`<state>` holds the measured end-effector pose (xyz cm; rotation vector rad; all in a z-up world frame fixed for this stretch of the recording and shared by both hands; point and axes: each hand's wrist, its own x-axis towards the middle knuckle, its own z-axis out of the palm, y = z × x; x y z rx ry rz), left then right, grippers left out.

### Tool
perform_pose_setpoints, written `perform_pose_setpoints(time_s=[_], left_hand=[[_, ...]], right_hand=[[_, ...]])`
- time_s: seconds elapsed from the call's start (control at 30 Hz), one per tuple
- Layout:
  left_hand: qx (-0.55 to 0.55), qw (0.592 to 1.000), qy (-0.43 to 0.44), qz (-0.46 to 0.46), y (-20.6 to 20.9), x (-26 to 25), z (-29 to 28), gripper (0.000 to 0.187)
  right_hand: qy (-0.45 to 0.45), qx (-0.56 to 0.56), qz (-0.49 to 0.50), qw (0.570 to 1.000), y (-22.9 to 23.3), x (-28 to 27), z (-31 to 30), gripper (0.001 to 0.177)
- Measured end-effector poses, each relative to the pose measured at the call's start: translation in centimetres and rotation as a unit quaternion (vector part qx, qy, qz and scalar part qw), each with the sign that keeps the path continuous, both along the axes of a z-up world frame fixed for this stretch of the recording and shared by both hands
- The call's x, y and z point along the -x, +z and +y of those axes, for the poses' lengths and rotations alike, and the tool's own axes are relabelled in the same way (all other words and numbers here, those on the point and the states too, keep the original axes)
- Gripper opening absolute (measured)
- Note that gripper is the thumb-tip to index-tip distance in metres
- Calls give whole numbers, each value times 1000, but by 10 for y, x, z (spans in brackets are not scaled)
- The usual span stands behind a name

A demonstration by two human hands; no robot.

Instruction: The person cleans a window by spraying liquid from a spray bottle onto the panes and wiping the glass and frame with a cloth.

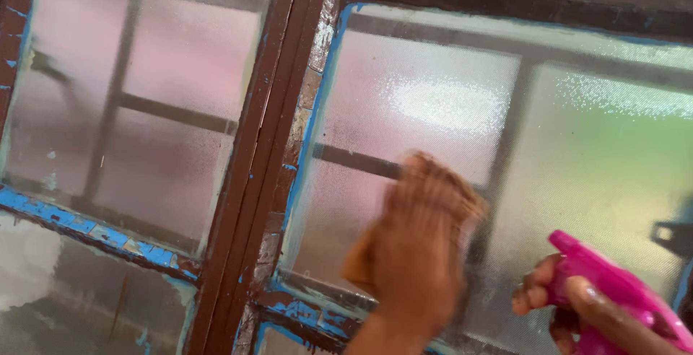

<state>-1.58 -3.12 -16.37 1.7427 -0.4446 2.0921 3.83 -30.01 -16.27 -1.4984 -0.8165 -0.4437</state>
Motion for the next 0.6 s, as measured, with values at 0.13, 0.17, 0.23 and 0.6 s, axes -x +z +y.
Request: perform_pose_setpoints(time_s=[0.13,0.17,0.23,0.6], left_hand=[[-230,973,33,-4,-49,-12,-18,50],[-232,972,34,-6,-60,-16,-15,50],[-304,951,45,-35,-74,-22,-2,33],[-108,993,26,45,-35,15,102,38]], right_hand=[[85,-27,-8,996,4,-17,-23,46],[113,-39,-12,993,5,-19,-25,46],[140,-54,-16,989,0,-14,-20,47],[160,-33,-80,983,-70,-34,31,64]])
